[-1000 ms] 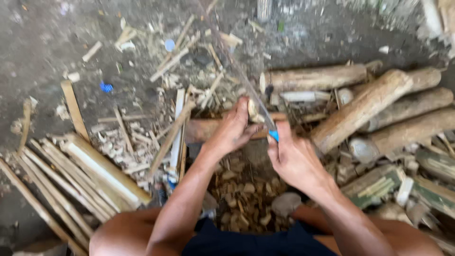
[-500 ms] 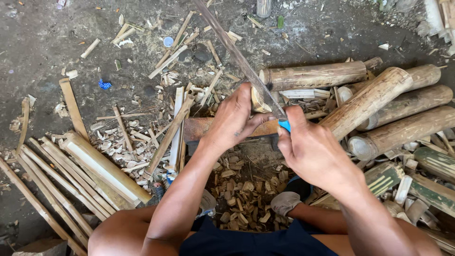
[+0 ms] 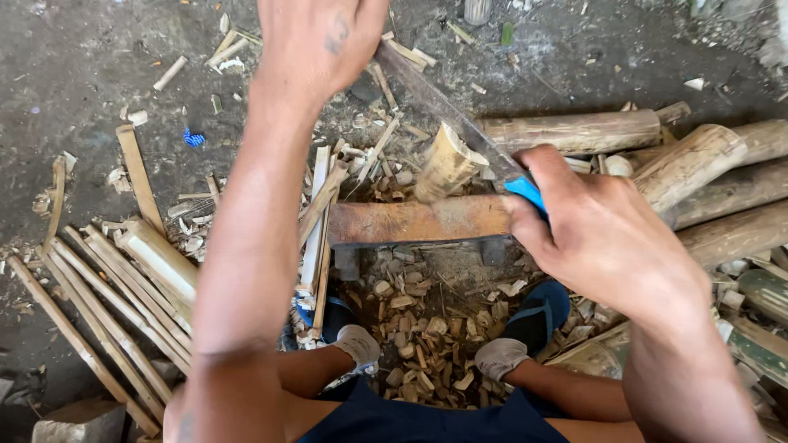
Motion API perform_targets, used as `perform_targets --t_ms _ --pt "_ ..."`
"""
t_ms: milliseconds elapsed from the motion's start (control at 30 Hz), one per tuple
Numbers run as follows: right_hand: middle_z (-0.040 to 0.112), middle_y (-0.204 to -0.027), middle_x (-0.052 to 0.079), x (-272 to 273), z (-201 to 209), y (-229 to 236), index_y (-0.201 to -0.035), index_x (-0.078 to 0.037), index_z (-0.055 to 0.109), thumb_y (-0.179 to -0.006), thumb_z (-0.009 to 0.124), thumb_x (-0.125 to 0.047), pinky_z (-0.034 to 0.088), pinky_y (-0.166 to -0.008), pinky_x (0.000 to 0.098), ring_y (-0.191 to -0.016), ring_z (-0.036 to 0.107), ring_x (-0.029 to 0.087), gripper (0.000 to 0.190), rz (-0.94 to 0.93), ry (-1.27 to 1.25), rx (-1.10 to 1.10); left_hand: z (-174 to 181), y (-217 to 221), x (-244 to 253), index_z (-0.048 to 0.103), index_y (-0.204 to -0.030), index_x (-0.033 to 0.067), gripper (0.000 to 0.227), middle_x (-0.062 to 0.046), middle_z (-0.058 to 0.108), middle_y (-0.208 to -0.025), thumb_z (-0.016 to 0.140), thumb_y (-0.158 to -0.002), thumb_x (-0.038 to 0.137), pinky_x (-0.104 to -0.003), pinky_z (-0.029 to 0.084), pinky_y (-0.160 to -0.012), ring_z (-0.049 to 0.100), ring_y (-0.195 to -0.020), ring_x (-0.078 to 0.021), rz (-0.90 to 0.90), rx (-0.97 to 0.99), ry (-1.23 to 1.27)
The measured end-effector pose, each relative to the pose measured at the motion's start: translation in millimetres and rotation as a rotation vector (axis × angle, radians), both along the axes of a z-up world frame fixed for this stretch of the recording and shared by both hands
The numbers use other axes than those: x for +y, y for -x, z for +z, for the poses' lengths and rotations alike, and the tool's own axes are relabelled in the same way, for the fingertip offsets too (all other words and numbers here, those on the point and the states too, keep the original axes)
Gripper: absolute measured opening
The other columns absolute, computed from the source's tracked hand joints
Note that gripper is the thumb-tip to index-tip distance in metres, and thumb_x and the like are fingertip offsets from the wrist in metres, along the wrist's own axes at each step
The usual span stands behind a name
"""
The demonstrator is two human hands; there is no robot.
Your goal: The person uses a machete to split a hollow bamboo tube into thin strips. They repeatedly strike the bamboo against a wooden block, peel away the resulting strips, and set them aside. The process is repeated with several bamboo pieces.
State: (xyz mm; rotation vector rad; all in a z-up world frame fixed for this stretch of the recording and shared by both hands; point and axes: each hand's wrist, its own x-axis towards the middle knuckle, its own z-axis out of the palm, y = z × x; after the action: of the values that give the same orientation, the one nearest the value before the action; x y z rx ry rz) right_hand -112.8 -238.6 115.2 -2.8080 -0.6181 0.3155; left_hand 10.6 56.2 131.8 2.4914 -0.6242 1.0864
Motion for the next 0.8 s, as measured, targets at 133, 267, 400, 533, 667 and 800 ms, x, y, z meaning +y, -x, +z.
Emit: perform_targets --t_ms 133,267,400,533,667,800 --pt "0.061 -0.067 0.010 28.5 -80.8 -33.8 -0.111 -0.003 0.053 -0.096 0.054 -0.012 0.049 -0.037 0.0308 -0.041 0.058 0.018 0.017 0.022 0.007 0.060 -63.7 6.8 -19.9 0.055 -0.058 0.0163 0.069 -0.004 0.042 -0.049 0.031 -0.115 0.046 -0.053 0.050 -0.091 0.042 -0.048 -0.0200 0.185 0.184 -0.175" --pt "0.066 -0.066 0.015 8.4 -120.7 -48.5 -0.106 0.000 0.056 -0.088 0.070 -0.012 0.053 -0.047 0.0340 -0.048 0.059 0.020 0.025 0.112 -0.147 -0.156 -105.8 -26.8 16.6 0.047 -0.055 0.0177 0.069 -0.001 0.039 -0.047 0.028 -0.113 0.051 -0.052 0.050 -0.092 0.035 -0.039 -0.0205 0.175 0.463 -0.262" --pt "0.063 -0.067 0.013 -31.5 -154.2 -51.8 -0.106 -0.004 0.057 -0.095 0.063 -0.009 0.049 -0.033 0.0293 -0.040 0.060 0.017 0.014 0.117 -0.075 0.005 -131.6 -27.9 30.8 0.048 -0.064 0.0203 0.065 0.003 0.039 -0.055 0.027 -0.120 0.047 -0.050 0.051 -0.091 0.036 -0.045 -0.0169 0.168 0.145 -0.115" --pt "0.064 -0.069 0.007 -2.4 -226.2 -61.9 -0.096 -0.005 0.060 -0.095 0.063 -0.007 0.045 -0.036 0.0271 -0.042 0.056 0.014 0.004 0.281 -0.233 -0.128 -178.9 14.2 -1.7 0.047 -0.051 0.0170 0.065 -0.001 0.036 -0.044 0.030 -0.109 0.043 -0.049 0.050 -0.092 0.033 -0.042 -0.0169 0.329 0.478 -0.212" --pt "0.063 -0.068 0.008 -6.8 -244.3 -72.6 -0.096 -0.005 0.061 -0.090 0.065 -0.008 0.049 -0.039 0.0315 -0.044 0.058 0.017 0.008 0.243 -0.155 -0.042 -203.1 0.9 9.2 0.057 -0.055 0.0096 0.067 -0.006 0.045 -0.044 0.031 -0.111 0.036 -0.056 0.040 -0.111 0.040 -0.035 -0.0182 0.265 0.726 -0.262" --pt "0.063 -0.073 0.009 -28.7 -238.7 -76.9 -0.095 -0.004 0.061 -0.082 0.068 -0.004 0.054 -0.042 0.0317 -0.049 0.061 0.018 0.015 0.204 -0.226 -0.113 -199.8 -23.8 31.7 0.069 -0.085 0.0106 0.055 -0.006 0.066 -0.079 0.034 -0.121 0.033 -0.053 0.043 -0.112 0.052 -0.063 -0.0144 0.090 0.105 -0.016"
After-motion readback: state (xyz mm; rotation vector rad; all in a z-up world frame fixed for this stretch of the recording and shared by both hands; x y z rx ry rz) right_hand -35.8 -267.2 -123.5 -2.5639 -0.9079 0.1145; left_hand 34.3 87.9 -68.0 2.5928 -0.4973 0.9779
